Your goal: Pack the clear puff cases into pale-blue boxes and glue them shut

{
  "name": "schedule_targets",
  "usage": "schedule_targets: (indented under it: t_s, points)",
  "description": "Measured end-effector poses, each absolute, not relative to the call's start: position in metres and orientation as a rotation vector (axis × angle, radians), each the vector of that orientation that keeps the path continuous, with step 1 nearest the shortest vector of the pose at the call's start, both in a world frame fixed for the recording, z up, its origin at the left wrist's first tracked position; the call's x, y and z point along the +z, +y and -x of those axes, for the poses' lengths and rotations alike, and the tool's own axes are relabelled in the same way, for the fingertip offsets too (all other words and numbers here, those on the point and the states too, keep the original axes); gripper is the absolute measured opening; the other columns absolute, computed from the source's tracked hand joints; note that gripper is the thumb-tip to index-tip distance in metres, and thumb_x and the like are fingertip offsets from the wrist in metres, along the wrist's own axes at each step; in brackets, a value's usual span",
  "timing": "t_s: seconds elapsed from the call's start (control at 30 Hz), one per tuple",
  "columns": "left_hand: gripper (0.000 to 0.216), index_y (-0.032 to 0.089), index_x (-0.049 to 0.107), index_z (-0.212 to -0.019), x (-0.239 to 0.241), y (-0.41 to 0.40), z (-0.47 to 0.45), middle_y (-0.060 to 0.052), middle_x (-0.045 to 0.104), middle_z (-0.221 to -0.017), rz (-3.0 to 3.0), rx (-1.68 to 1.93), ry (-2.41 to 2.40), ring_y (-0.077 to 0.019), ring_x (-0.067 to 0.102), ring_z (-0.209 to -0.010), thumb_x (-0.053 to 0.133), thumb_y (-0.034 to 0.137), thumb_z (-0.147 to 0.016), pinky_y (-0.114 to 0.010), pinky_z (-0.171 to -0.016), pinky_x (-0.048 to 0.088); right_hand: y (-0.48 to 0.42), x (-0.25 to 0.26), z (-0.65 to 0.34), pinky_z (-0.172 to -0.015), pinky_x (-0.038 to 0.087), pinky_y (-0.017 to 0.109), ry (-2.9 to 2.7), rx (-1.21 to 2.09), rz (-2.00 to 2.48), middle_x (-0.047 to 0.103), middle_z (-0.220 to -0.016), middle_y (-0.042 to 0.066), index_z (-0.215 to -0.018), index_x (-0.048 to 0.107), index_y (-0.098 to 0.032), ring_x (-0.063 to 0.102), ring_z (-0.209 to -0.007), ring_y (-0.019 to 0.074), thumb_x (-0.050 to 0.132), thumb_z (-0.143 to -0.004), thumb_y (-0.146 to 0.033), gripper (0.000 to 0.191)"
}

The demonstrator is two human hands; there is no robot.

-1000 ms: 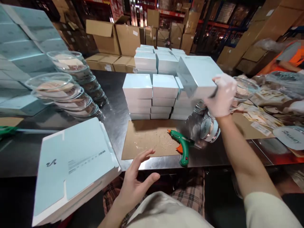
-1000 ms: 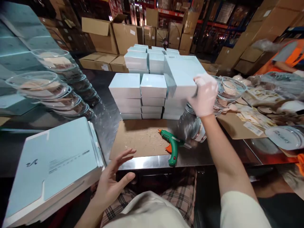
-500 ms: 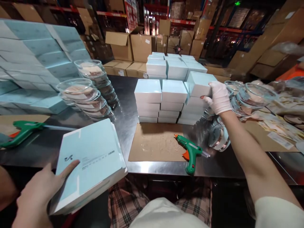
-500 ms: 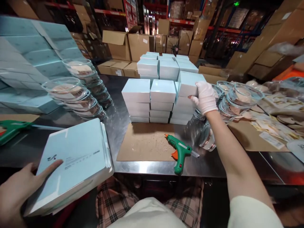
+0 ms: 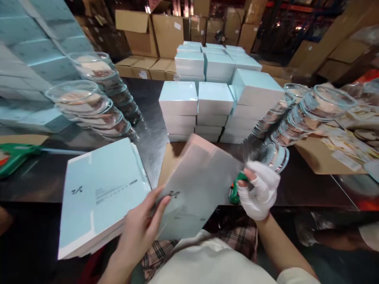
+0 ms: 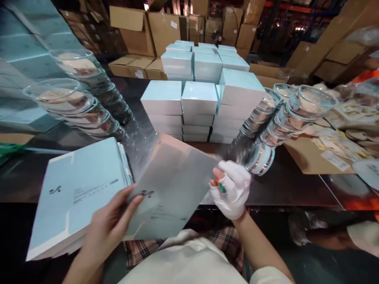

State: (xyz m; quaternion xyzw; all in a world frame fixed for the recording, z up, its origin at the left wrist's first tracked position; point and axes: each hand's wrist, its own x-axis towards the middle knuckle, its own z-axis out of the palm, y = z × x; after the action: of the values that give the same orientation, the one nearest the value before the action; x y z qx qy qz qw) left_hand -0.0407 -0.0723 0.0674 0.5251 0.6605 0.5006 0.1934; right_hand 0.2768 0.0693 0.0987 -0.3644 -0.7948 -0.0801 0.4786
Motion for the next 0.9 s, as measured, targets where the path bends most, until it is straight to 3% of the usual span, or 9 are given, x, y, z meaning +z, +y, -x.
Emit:
schedule_targets:
  t_s: [0.13,0.27,0.33,0.5,0.63,0.67,0.73,0.8,0.9]
  points:
    - [0.026,0.026,0.078,-0.116,0.061,-0.038,-0.009,-0.006,0.084,-0.098,-1.867,1.129,1.408,-0.0207,0.080,-0.075,0.060,0.035,-0.100,-0.024,-0.067,0.061,0.049,0.077,-0.270,-0.091,0.056,0.049,-2.087,0.021,0.892,0.075,-0.112,0.007,-0.141,0.061,-0.039,0.071,-0.101,0.0299,0.063,-0.097,-0.026,0.046]
    - [0.024,0.028,0.080,-0.115,0.053,-0.044,0.006,-0.006,0.085,-0.099,-1.932,1.041,1.279,-0.0229,0.082,-0.082,0.064,0.032,-0.098,-0.025,-0.072,0.064,0.049,0.078,-0.288,-0.088,0.057,0.045,-2.093,0.290,0.913,0.076,-0.105,0.009,-0.118,0.071,-0.029,0.071,-0.099,0.0284,0.065,-0.098,-0.034,0.022]
    - [0.026,0.030,0.080,-0.118,0.051,-0.051,0.021,-0.004,0.085,-0.102,-1.946,1.036,1.300,-0.0235,0.083,-0.084,0.066,0.031,-0.097,-0.025,-0.073,0.064,0.044,0.081,-0.298,-0.087,0.058,0.042,-2.148,0.540,0.938,0.077,-0.103,0.008,-0.111,0.073,-0.027,0.072,-0.095,0.0265,0.065,-0.098,-0.040,0.020]
    - [0.034,0.033,0.076,-0.130,0.045,-0.060,0.043,-0.005,0.084,-0.112,-1.913,0.985,1.375,-0.0251,0.083,-0.089,0.066,0.033,-0.098,-0.026,-0.073,0.065,0.040,0.068,-0.301,-0.096,0.058,0.039,-2.179,1.425,1.039,0.079,-0.117,0.009,-0.119,0.076,-0.022,0.073,-0.105,0.0266,0.066,-0.096,-0.057,0.043]
    - [0.043,0.033,0.067,-0.143,0.020,-0.062,0.040,-0.009,0.080,-0.125,-2.015,0.923,1.473,-0.0284,0.079,-0.107,0.063,0.039,-0.100,-0.035,-0.084,0.066,0.029,0.020,-0.278,-0.105,0.055,0.043,-1.718,2.324,0.787,0.077,-0.119,0.011,-0.123,0.076,-0.017,0.073,-0.108,0.0281,0.071,-0.078,-0.082,0.079]
    - [0.051,0.031,0.065,-0.145,0.012,-0.064,0.036,-0.011,0.078,-0.129,-2.075,0.905,1.492,-0.0311,0.078,-0.111,0.068,0.046,-0.097,-0.040,-0.090,0.065,0.024,0.008,-0.272,-0.103,0.055,0.044,-1.586,2.429,0.779,0.078,-0.115,0.012,-0.120,0.076,-0.016,0.074,-0.103,0.0281,0.072,-0.074,-0.085,0.084]
    - [0.085,0.026,0.058,-0.151,-0.005,-0.071,0.028,-0.018,0.073,-0.136,-2.192,0.801,1.461,-0.0385,0.074,-0.116,0.081,0.066,-0.079,-0.051,-0.098,0.062,0.012,-0.010,-0.265,-0.097,0.058,0.044,-1.461,2.528,0.768,0.078,-0.107,0.013,-0.117,0.077,-0.015,0.075,-0.095,0.0276,0.070,-0.070,-0.090,0.088]
    - [0.110,0.023,0.052,-0.156,-0.016,-0.080,0.025,-0.021,0.071,-0.138,-2.212,0.640,1.362,-0.0413,0.073,-0.117,0.085,0.076,-0.066,-0.053,-0.099,0.061,0.004,-0.014,-0.269,-0.094,0.058,0.043,-1.514,2.580,0.672,0.078,-0.105,0.013,-0.115,0.077,-0.013,0.075,-0.093,0.0280,0.068,-0.069,-0.093,0.092]
    - [0.085,0.029,0.057,-0.150,-0.020,-0.091,0.036,-0.015,0.073,-0.137,-2.129,0.598,1.336,-0.0366,0.074,-0.118,0.082,0.066,-0.078,-0.047,-0.099,0.062,-0.001,-0.003,-0.292,-0.093,0.058,0.041,-1.751,2.325,0.629,0.077,-0.105,0.013,-0.110,0.078,-0.013,0.073,-0.096,0.0286,0.064,-0.072,-0.094,0.090]
